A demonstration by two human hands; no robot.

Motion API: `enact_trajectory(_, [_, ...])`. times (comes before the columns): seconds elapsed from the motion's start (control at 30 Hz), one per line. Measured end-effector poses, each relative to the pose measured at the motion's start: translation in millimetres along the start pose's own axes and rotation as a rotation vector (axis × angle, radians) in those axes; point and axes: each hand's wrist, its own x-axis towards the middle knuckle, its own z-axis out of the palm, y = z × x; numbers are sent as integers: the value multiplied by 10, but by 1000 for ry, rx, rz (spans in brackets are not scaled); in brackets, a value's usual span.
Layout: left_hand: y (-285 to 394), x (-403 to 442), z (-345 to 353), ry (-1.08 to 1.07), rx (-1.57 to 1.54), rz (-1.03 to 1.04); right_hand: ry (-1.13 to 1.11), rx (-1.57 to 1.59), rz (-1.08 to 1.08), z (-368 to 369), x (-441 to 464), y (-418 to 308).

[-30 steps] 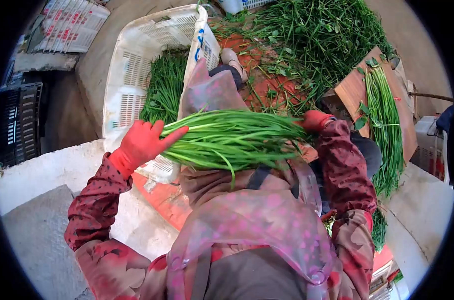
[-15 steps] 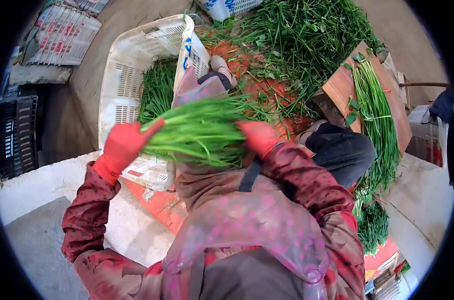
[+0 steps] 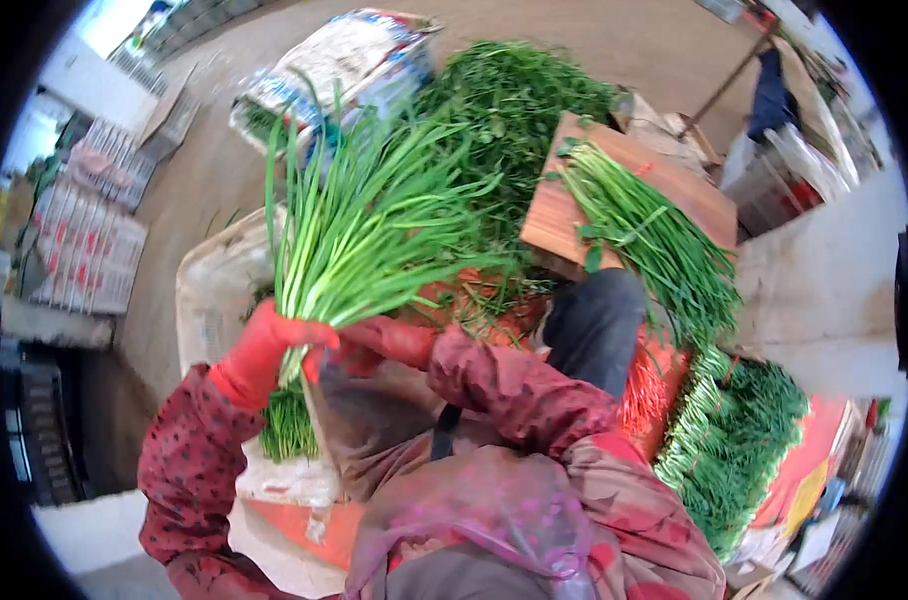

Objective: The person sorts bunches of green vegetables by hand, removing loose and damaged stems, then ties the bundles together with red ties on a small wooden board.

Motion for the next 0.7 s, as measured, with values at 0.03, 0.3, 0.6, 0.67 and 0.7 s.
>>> enact_trajectory(0.03, [-73,29,87,-44,1,-16,10,172,-40,-47,-83,-116])
enact_trajectory(0.3, [-680,340,436,-425,-58,-306,180,668,-666,-1272,-2058,-215])
enact_trajectory(0.6, [-856,667,340,-560,109,-483,1586,218,-152,-1431,-4680,144])
enact_trajectory(0.67, [-705,662,387,-564,124,-489,1650,-156,-59,-1331,-4535,-171])
enact_trajectory(0.7, [-633,662,417,-590,198,-479,1571,-262,-195,-1175,-4172,-492])
